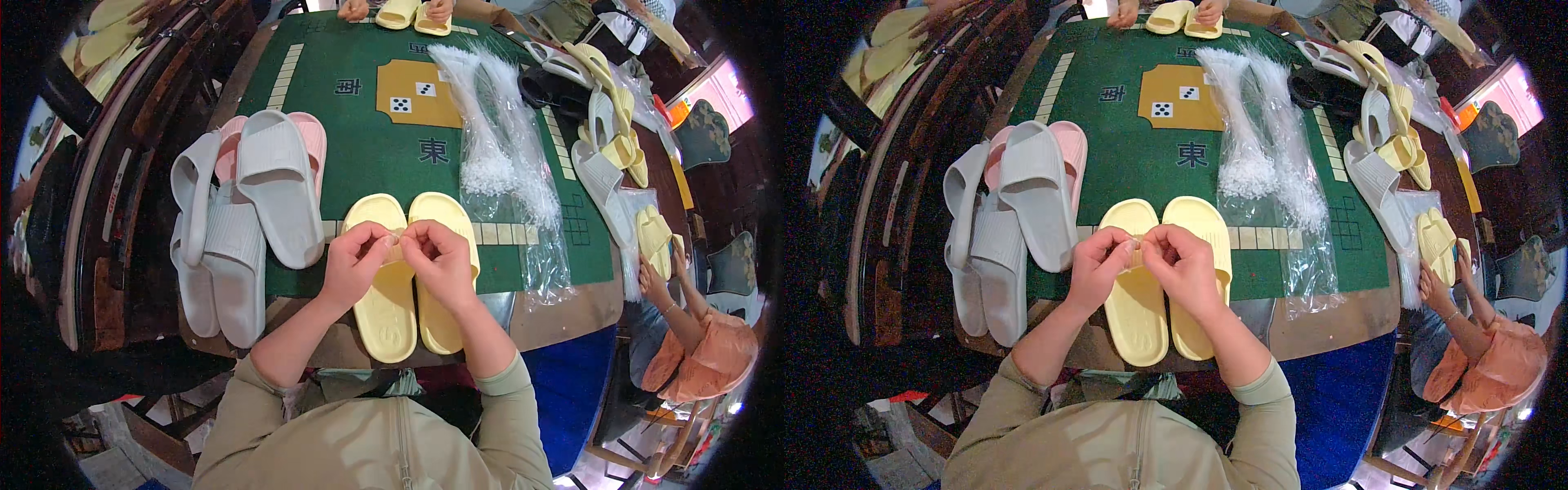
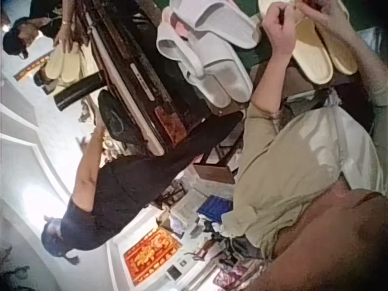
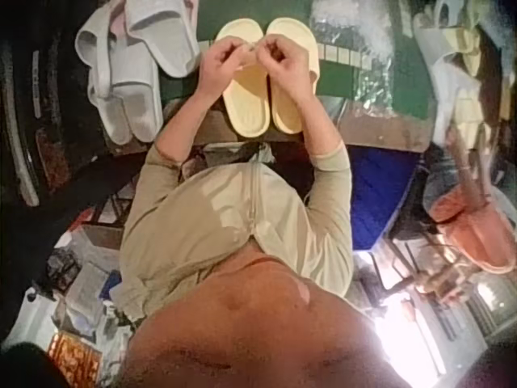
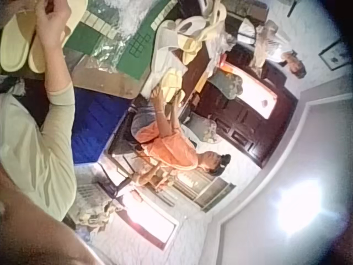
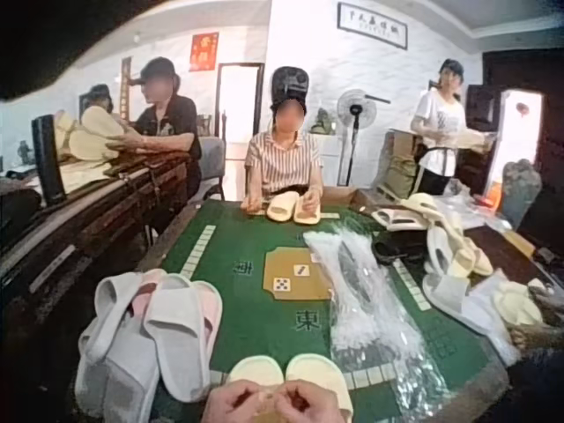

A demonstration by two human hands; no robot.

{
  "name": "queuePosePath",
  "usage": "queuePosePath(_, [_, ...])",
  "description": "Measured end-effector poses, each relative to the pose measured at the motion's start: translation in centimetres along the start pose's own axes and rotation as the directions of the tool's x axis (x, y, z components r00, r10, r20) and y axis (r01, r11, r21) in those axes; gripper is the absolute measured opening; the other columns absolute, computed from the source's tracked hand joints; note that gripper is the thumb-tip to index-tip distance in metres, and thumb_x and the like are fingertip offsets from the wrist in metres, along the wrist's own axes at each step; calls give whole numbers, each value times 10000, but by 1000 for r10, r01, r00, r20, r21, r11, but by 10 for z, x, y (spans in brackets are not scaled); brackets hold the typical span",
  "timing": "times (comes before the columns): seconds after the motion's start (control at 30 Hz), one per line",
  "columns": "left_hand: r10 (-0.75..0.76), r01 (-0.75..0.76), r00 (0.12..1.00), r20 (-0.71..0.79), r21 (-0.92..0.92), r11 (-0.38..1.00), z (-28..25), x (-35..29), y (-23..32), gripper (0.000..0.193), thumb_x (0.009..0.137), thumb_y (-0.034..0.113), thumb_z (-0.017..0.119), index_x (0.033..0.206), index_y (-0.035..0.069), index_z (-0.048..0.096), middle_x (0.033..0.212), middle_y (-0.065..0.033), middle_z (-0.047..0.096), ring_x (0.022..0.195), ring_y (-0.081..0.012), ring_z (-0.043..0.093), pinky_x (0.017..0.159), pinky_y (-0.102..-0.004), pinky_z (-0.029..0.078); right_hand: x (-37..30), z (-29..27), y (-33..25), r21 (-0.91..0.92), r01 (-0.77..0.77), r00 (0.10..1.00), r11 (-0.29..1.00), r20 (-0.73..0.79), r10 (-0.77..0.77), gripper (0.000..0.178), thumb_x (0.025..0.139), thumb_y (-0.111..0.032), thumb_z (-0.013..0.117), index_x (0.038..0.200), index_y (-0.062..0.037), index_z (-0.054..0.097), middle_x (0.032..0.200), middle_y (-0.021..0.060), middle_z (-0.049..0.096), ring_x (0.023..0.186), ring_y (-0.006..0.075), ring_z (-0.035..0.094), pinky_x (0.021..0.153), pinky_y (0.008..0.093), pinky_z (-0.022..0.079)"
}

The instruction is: The person fastens pairs of slippers together by taking plastic fastener ties from the table, threading them through the slippers, and securing them by hand.

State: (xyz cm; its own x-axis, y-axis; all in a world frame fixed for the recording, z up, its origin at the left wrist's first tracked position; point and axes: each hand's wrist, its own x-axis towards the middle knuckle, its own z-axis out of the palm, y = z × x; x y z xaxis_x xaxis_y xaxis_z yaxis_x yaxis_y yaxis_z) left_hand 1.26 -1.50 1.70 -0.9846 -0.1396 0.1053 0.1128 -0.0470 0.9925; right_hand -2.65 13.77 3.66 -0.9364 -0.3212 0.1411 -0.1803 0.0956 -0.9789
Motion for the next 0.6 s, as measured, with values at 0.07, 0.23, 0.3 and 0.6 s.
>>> queuePosePath(0.07, [-24, 26, 999, 42, -26, 999, -2, 2, 1, 72, 886, 63, 571, 858, 0, 594, 718, 49, 538, 655, -20, 470, 582, -182, 382, 0, -1, -1, -29, 1, 1000, 1000, 13, 0, 42, 864, -63, 641, 835, -40, 619, 680, -97, 503, 588, -18, 410, 511, 148, 327])
queuePosePath(0.23, [-14, 16, 997, 73, -18, 1000, -5, 2, 0, 62, 875, 55, 580, 841, 3, 580, 730, 45, 535, 659, -21, 466, 570, -188, 377, -1, -2, 0, -37, 2, 1000, 999, 18, -1, 43, 862, -68, 642, 838, -39, 622, 683, -93, 509, 589, -19, 412, 511, 148, 328])
queuePosePath(0.3, [74, -82, 993, 87, 91, 993, -3, 0, 3, 46, 868, 33, 582, 840, -4, 578, 745, 39, 541, 660, -24, 467, 570, -190, 381, 0, -2, 1, -45, 2, 1000, 999, 18, -1, 44, 862, -68, 641, 837, -38, 621, 684, -92, 511, 589, -19, 412, 511, 149, 327])
queuePosePath(0.6, [-29, 32, 996, 89, -41, 999, -4, 2, 3, 98, 912, 97, 568, 881, 11, 602, 735, 53, 544, 670, -27, 473, 590, -192, 387, 2, -6, -1, 67, -55, 997, 996, 66, 51, 43, 880, -76, 637, 877, -39, 616, 713, -99, 527, 622, -24, 434, 536, 140, 339])
